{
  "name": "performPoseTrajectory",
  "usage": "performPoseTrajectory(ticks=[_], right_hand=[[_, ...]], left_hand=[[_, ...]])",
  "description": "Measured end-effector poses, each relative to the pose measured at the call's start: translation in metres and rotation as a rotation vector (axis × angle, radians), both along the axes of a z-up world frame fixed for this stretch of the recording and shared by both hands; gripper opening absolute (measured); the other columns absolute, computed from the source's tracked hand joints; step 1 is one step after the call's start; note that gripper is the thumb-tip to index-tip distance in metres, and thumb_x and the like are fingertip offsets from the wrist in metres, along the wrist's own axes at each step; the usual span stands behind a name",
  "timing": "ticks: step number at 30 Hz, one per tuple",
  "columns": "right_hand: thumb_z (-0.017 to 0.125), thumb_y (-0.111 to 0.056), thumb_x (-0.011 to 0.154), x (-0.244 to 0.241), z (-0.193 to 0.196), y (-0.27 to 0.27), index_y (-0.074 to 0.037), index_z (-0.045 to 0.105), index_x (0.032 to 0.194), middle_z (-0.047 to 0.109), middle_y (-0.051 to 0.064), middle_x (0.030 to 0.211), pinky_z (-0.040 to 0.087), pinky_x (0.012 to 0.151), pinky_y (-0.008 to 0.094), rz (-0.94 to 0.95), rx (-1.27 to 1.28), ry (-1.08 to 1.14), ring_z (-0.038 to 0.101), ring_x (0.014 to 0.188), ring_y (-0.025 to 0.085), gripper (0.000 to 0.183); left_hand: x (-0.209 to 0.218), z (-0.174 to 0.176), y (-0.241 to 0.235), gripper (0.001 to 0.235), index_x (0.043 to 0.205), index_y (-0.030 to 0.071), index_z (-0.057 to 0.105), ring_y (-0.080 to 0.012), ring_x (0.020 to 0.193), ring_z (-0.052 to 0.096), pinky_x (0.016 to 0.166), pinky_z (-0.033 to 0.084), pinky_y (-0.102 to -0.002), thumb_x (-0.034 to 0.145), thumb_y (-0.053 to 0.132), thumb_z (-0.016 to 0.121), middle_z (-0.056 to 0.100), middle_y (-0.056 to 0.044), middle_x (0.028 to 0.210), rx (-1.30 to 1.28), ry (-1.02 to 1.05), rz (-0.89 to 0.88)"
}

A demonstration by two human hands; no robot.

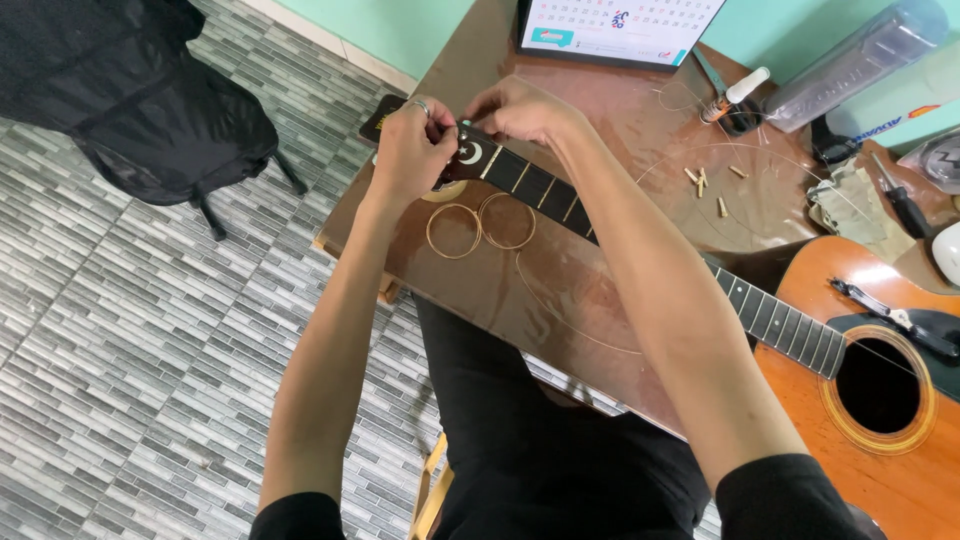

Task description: The person replaces the strings on an acoustic guitar. They thread new strings through the bridge, pull them along the fretboard, and wind them onto the tuning pegs at the headstock.

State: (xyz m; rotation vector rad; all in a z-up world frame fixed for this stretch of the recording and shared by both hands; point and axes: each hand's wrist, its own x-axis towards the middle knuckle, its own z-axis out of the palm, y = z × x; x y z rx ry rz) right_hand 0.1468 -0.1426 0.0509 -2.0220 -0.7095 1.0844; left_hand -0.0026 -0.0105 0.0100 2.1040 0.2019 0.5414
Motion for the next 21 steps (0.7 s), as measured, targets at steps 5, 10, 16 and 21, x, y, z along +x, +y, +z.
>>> performPoseTrajectory(ticks=[5, 10, 16, 21], right_hand=[[0.059, 0.003, 0.086, -0.006, 0.009, 0.000, 0.006, 0.072, 0.108, 0.073, 0.013, 0.100, 0.064, 0.085, 0.022, -0.073, 0.039, 0.068, 0.071, 0.090, 0.016, 0.025], [0.058, 0.011, 0.083, -0.007, 0.014, 0.001, -0.009, 0.075, 0.118, 0.072, 0.002, 0.106, 0.056, 0.091, 0.026, -0.006, -0.026, -0.087, 0.065, 0.101, 0.012, 0.043], [0.057, 0.017, 0.076, -0.002, 0.008, 0.015, -0.011, 0.074, 0.091, 0.066, 0.001, 0.079, 0.047, 0.066, 0.027, 0.108, -0.070, -0.265, 0.060, 0.073, 0.013, 0.036], [0.065, -0.008, 0.089, -0.010, 0.021, 0.006, -0.006, 0.063, 0.090, 0.060, 0.005, 0.088, 0.046, 0.080, 0.030, 0.050, -0.073, -0.242, 0.057, 0.080, 0.014, 0.003]], left_hand=[[0.001, -0.001, 0.002, 0.010, 0.081, 0.011, 0.063, -0.0104, 0.064, 0.053, 0.063, 0.046, -0.028, 0.088, 0.004, 0.065, 0.065, 0.003, 0.081, 0.008, -0.007, 0.006], [0.000, 0.005, 0.000, 0.011, 0.082, 0.011, 0.064, -0.0115, 0.067, 0.056, 0.063, 0.046, -0.028, 0.087, 0.002, 0.063, 0.065, 0.001, 0.080, -0.009, 0.006, -0.002], [0.000, 0.001, 0.002, 0.009, 0.083, 0.010, 0.064, -0.0133, 0.069, 0.056, 0.065, 0.046, -0.030, 0.087, 0.003, 0.064, 0.066, 0.000, 0.084, -0.003, 0.020, 0.007], [-0.001, 0.002, 0.001, 0.008, 0.086, 0.011, 0.065, -0.0108, 0.064, 0.054, 0.061, 0.046, -0.027, 0.090, 0.004, 0.065, 0.065, 0.001, 0.080, -0.023, 0.028, 0.002]])
